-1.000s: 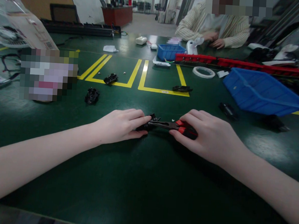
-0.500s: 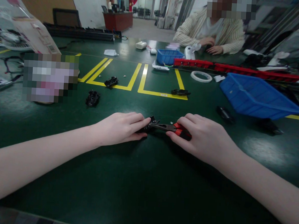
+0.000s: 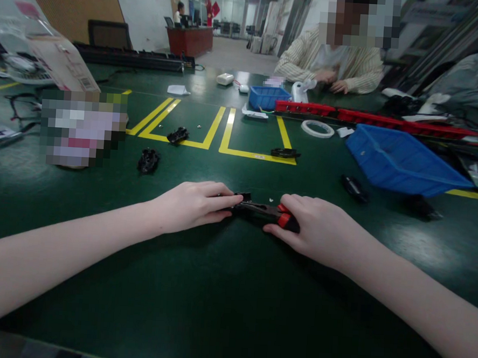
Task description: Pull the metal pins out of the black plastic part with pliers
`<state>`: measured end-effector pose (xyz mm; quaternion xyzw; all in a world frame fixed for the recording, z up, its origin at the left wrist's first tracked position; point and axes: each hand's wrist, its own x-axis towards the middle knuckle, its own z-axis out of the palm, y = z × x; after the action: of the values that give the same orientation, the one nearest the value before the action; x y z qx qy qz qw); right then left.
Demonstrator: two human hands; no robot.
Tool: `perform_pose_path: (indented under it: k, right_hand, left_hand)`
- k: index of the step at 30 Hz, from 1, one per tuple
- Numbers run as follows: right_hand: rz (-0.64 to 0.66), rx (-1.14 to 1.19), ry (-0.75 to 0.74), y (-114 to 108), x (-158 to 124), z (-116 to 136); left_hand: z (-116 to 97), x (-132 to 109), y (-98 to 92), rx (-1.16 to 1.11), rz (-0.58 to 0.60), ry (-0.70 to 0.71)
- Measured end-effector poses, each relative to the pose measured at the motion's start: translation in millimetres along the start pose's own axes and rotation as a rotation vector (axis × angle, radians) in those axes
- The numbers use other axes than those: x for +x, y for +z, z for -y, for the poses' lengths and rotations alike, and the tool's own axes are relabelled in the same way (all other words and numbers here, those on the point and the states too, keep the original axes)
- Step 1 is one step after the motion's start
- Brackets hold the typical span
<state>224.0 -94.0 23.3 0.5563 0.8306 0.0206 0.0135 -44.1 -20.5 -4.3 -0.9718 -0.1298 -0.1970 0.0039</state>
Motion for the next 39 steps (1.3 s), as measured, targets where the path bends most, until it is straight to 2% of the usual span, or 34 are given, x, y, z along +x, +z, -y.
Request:
perform_pose_path:
  k: [4,12,14,21,29,39]
  right_hand:
    - [0.059,0.009,0.044,-1.2,-1.0,2.4]
    - [0.084,0.014,0.070,-1.2,-0.3,5.0]
    - [0.093,0.008,0.068,-3.0,-0.2,5.3]
    - [0.098,-0.008,0.066,-7.7,-1.3,3.7]
    - [0.121,-0.027,0.072,-9.2,3.2,9.1]
    - [0.133,0.000,0.097,-11.4,2.8,10.3]
  left_hand:
    - [0.0,1.6,1.4,0.020,-0.012,0.024]
    - [3.1,2.5,4.8,0.035,-0.016,0.068]
    - [3.8,2.6,4.0,-0.011,0.008,0.039]
    - [2.4,4.7,1.8,-0.239,0.051,-0.199]
    - [3.2,8.4,2.0,-0.254,0.053,-0.184]
    - [0.8,10.5,1.1,-0.346,0.084,-0.283]
